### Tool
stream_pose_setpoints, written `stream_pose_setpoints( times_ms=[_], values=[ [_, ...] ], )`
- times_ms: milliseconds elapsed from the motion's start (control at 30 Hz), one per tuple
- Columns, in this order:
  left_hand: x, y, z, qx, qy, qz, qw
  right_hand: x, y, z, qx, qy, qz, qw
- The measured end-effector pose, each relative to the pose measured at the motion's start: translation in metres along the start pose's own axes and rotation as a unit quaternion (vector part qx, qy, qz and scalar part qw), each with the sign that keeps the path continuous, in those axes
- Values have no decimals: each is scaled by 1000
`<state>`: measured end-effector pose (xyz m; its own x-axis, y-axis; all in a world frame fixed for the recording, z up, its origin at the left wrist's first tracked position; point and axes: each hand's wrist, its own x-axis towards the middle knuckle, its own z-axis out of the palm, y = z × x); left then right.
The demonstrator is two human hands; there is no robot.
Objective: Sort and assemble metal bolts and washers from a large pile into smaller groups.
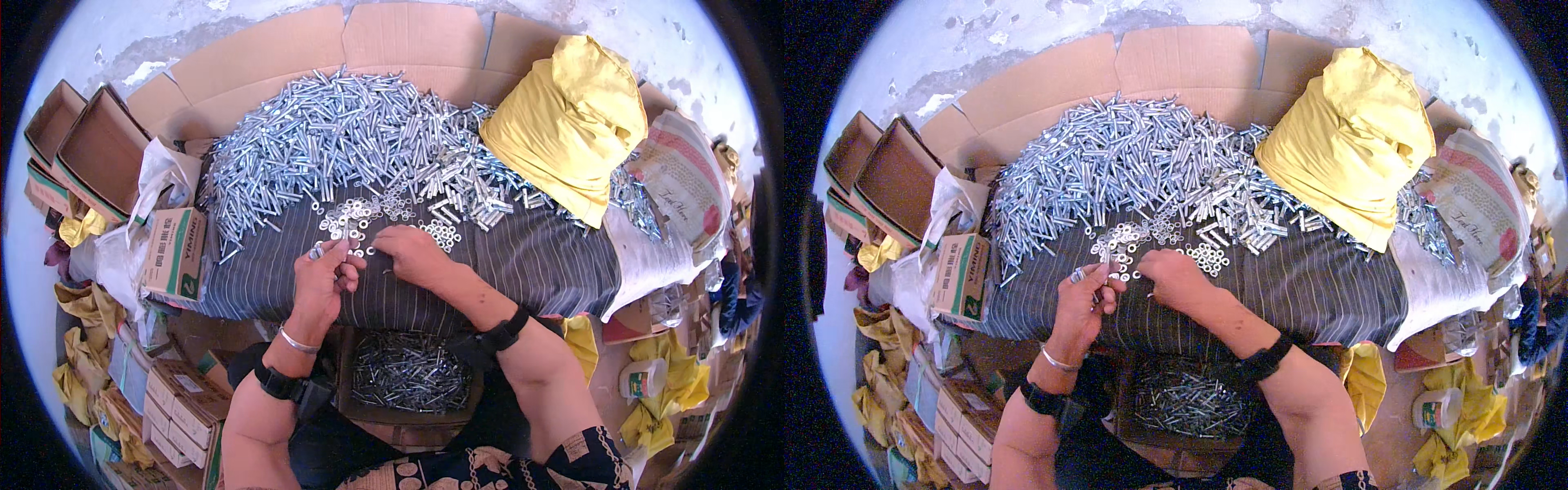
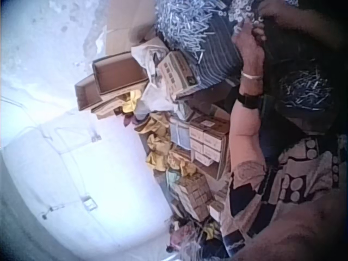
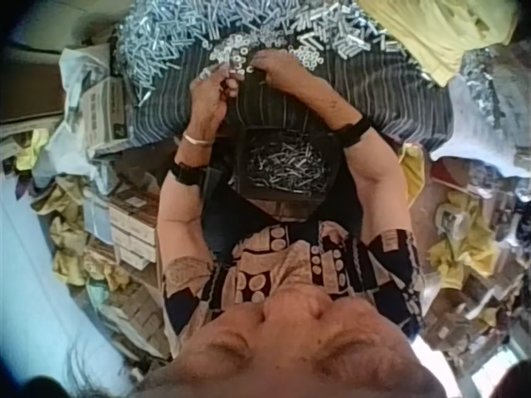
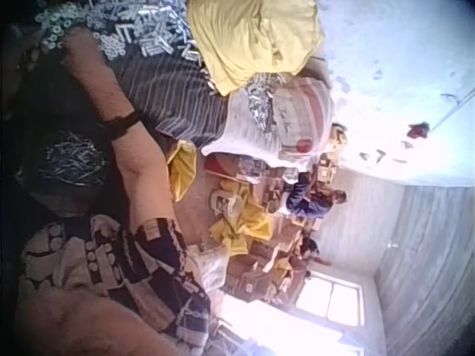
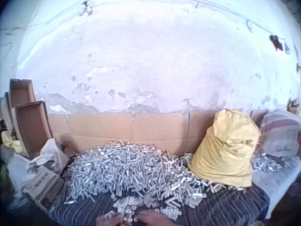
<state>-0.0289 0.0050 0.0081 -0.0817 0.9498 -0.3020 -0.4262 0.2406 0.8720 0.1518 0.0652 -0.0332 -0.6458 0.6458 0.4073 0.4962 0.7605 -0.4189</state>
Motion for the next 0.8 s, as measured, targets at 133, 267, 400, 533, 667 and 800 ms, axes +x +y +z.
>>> stream_pose_setpoints(
  times_ms=[133, 267, 400, 533, 667, 800],
  values=[
    [-4, 1, -1, -1, -11, -13, 1000, -4, 3, -21, 28, 124, 69, 989],
    [-4, -7, 6, 24, -20, -35, 999, -3, 8, -14, -27, 116, 88, 989],
    [-5, -9, 8, 47, -20, -40, 998, 1, -3, 3, -114, 55, 140, 982],
    [-2, -11, 7, 32, -27, -45, 998, 5, 7, 3, -56, 128, 131, 981],
    [-3, -11, 9, 34, -32, -40, 998, 14, 26, -11, 38, 244, 171, 954],
    [-5, -12, 13, 39, -34, -48, 997, 18, 39, 7, 45, 239, 99, 965]
  ],
)
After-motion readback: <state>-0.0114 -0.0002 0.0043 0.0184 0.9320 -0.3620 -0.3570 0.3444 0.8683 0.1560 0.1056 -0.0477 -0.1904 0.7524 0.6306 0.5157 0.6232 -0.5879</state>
